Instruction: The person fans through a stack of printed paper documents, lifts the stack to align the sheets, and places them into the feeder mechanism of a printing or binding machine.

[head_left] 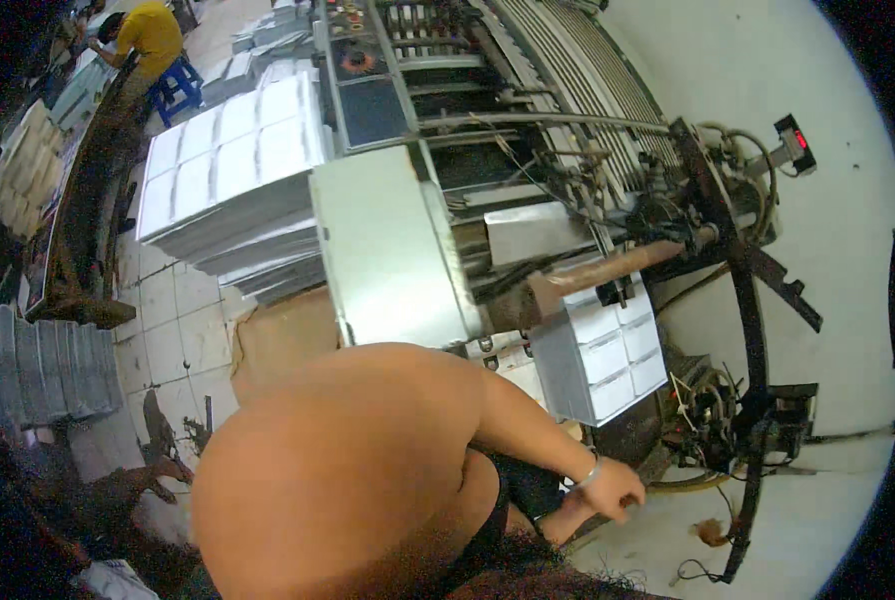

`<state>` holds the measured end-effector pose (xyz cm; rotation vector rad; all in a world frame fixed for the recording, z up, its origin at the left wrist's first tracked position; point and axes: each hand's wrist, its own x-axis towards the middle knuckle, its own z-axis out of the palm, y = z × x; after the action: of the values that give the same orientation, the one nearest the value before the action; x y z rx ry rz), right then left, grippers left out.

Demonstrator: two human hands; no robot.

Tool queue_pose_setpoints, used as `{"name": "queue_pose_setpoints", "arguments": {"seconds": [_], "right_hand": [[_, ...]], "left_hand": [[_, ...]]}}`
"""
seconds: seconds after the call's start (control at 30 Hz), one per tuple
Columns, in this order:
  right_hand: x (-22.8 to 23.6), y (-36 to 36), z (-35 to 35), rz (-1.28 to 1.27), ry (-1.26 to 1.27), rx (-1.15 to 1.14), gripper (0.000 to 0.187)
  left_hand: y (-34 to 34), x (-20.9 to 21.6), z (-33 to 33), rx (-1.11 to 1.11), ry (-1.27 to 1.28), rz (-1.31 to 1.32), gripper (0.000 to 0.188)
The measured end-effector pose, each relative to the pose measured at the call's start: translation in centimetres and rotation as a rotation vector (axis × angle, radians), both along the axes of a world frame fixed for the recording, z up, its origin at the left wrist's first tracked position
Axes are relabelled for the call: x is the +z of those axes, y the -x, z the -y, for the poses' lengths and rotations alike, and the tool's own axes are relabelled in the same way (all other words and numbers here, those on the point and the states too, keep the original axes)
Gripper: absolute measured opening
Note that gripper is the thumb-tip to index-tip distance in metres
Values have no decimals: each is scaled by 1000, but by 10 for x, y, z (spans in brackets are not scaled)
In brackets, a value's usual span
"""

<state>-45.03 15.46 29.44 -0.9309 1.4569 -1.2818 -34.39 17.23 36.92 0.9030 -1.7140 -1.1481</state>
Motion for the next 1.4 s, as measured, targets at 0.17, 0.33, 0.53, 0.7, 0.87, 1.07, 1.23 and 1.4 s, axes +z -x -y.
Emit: {"name": "queue_pose_setpoints", "arguments": {"seconds": [0.17, 0.33, 0.53, 0.7, 0.87, 1.07, 1.23, 1.4], "right_hand": [[43, -61, -31, -204, 618, 24, 44], [124, -148, -87, -388, 846, 58, 30], [135, -297, -185, -130, 866, 879, 32], [93, -386, -218, -452, 928, 1419, 45], [55, -424, -251, -857, 1235, 1449, 64], [45, -424, -247, -892, 1215, 1406, 64], [50, -427, -256, -891, 1198, 1399, 64], [50, -427, -252, -885, 1201, 1412, 64]], "left_hand": [[-80, 60, -83, 92, 708, 137, 54], [-275, 89, -217, 338, 558, 72, 34], [-415, 32, -439, 1540, 163, 268, 28], [-459, -27, -582, 2543, 17, 114, 41], [-475, -132, -665, 2702, -90, -66, 43], [-478, -120, -650, 2567, -181, -336, 38], [-479, -132, -656, 2613, -145, -136, 37], [-482, -128, -662, 2579, -117, 120, 38]]}}
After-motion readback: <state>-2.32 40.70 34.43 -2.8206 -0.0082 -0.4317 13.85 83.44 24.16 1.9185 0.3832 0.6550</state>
